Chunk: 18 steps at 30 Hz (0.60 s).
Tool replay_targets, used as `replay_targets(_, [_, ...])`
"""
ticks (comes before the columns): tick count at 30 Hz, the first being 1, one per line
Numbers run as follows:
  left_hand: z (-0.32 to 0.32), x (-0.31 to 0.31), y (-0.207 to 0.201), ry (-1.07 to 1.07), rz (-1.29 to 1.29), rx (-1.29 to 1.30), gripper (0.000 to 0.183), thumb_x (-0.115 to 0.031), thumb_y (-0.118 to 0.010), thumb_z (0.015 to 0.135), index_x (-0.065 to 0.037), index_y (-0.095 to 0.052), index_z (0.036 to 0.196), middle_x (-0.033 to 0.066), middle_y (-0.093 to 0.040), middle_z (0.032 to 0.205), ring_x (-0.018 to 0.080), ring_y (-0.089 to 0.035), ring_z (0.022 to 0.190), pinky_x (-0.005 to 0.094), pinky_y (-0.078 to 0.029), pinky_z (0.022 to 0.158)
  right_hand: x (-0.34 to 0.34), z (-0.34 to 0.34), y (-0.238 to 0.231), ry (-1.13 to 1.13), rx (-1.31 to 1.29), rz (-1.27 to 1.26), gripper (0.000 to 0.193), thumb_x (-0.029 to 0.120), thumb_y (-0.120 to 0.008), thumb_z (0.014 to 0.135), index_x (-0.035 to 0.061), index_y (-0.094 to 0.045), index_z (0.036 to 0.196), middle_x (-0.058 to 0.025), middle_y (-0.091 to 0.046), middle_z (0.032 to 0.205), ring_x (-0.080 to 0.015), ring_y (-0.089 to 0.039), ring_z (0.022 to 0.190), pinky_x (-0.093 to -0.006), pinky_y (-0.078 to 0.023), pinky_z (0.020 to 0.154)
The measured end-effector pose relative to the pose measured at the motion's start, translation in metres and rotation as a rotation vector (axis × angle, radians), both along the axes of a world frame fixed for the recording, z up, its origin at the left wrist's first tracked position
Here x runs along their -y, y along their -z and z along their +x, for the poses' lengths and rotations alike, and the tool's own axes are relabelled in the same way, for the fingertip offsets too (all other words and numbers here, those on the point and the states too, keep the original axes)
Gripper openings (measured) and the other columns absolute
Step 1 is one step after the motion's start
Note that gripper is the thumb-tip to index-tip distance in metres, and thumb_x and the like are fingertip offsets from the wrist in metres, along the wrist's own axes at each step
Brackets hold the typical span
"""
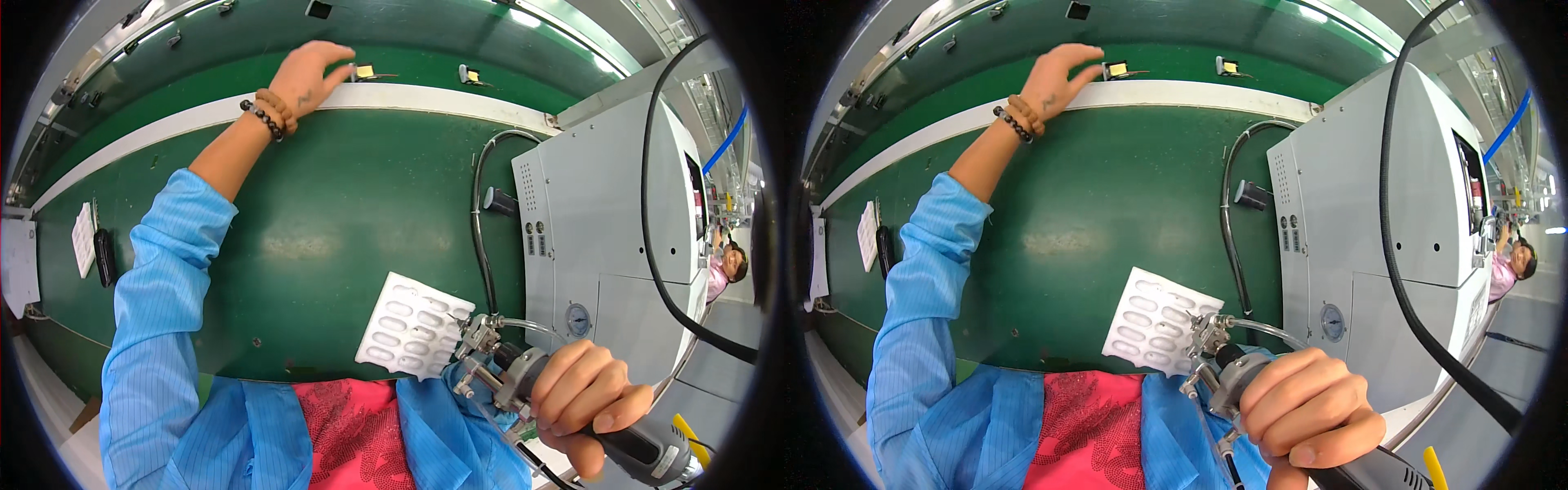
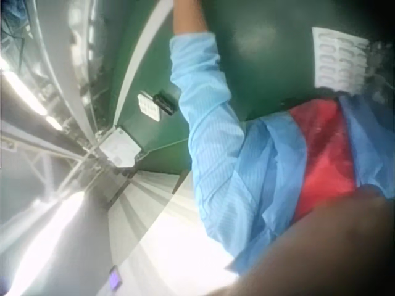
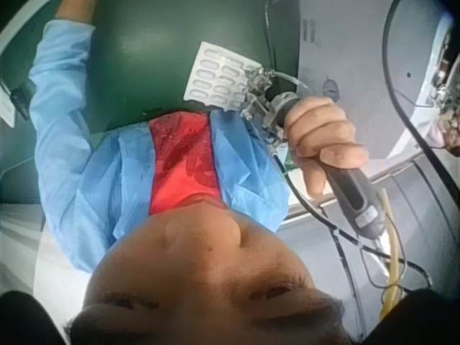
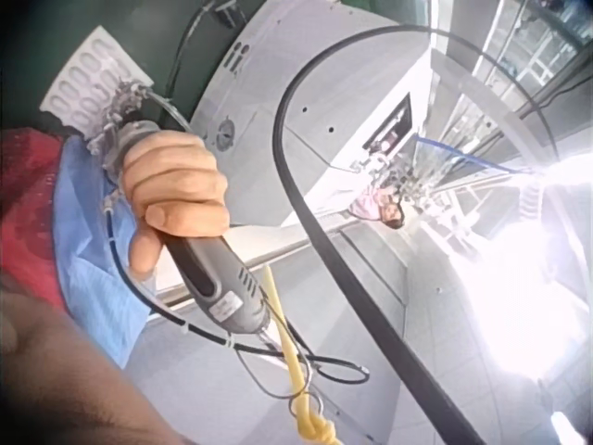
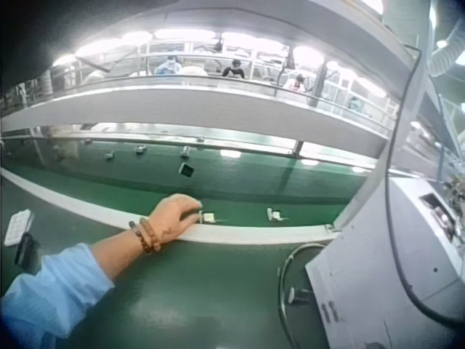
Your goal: The person uses a handheld hot air tool to apply heat to small green circuit boards held in a white plastic tray. They repeatedly pick up individual boards, position them under the nozzle, and then place them back into the tray or on the table. The process is repetitive and involves handling multiple small electronic components.
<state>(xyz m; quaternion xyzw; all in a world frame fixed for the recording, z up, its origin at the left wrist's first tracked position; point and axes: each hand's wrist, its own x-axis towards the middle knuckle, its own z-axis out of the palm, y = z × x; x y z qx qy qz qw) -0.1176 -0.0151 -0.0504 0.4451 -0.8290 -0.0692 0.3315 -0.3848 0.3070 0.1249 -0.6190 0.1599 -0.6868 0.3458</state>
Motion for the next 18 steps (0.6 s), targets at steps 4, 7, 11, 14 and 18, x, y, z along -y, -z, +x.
replay_targets(4, [-0.006, 0.004, 0.019, 0.050, 0.039, 0.029, 0.037, -0.030, -0.066, 0.092, -0.004, -0.066, 0.118, 0.0188, -0.068, 0.113, 0.0358, -0.062, 0.106, 0.0411, -0.050, 0.095, 0.007, -0.002, -0.008, -0.113, -0.100, 0.022, 0.040, 0.033, -0.071, 0.092, 0.0042, -0.045, 0.100, -0.0053, -0.050, 0.071, -0.0148, -0.051, 0.051, -0.0263, -0.045, 0.043])
replay_targets(7, [-0.004, 0.019, 0.017, 0.007, 0.066, 0.065, 0.034, -0.030, -0.066, 0.091, -0.006, -0.068, 0.115, 0.0181, -0.069, 0.108, 0.0357, -0.063, 0.102, 0.0429, -0.050, 0.091, 0.008, 0.000, -0.007, -0.126, -0.094, 0.009, 0.039, 0.032, -0.071, 0.092, 0.0045, -0.045, 0.099, -0.0052, -0.050, 0.070, -0.0148, -0.052, 0.051, -0.0267, -0.045, 0.043])
replay_targets(11, [-0.025, -0.005, -0.011, -0.008, 0.174, -0.061, 0.029, -0.025, -0.070, 0.090, -0.004, -0.069, 0.110, 0.0168, -0.070, 0.103, 0.0330, -0.066, 0.097, 0.0392, -0.050, 0.090, 0.004, -0.001, -0.006, -0.064, -0.053, 0.006, 0.039, 0.032, -0.074, 0.090, 0.0056, -0.047, 0.098, -0.0030, -0.052, 0.067, -0.0124, -0.053, 0.049, -0.0247, -0.047, 0.043])
replay_targets(14, [-0.045, -0.087, -0.033, 0.211, 0.297, -0.297, 0.028, -0.019, -0.073, 0.087, -0.003, -0.069, 0.110, 0.0168, -0.070, 0.099, 0.0331, -0.067, 0.093, 0.0386, -0.051, 0.086, -0.001, -0.004, -0.001, -0.015, 0.003, 0.020, 0.037, 0.026, -0.079, 0.086, 0.0066, -0.049, 0.094, -0.0013, -0.056, 0.061, -0.0109, -0.055, 0.047, -0.0230, -0.049, 0.043])
replay_targets(18, [-0.048, -0.196, -0.052, 0.505, 0.393, -0.254, 0.026, -0.010, -0.077, 0.082, 0.000, -0.070, 0.104, 0.0155, -0.071, 0.098, 0.0317, -0.067, 0.091, 0.0381, -0.053, 0.081, -0.002, -0.009, -0.002, -0.083, 0.004, 0.080, 0.034, 0.022, -0.080, 0.084, 0.0065, -0.050, 0.093, -0.0032, -0.058, 0.063, -0.0133, -0.056, 0.049, -0.0248, -0.049, 0.046])
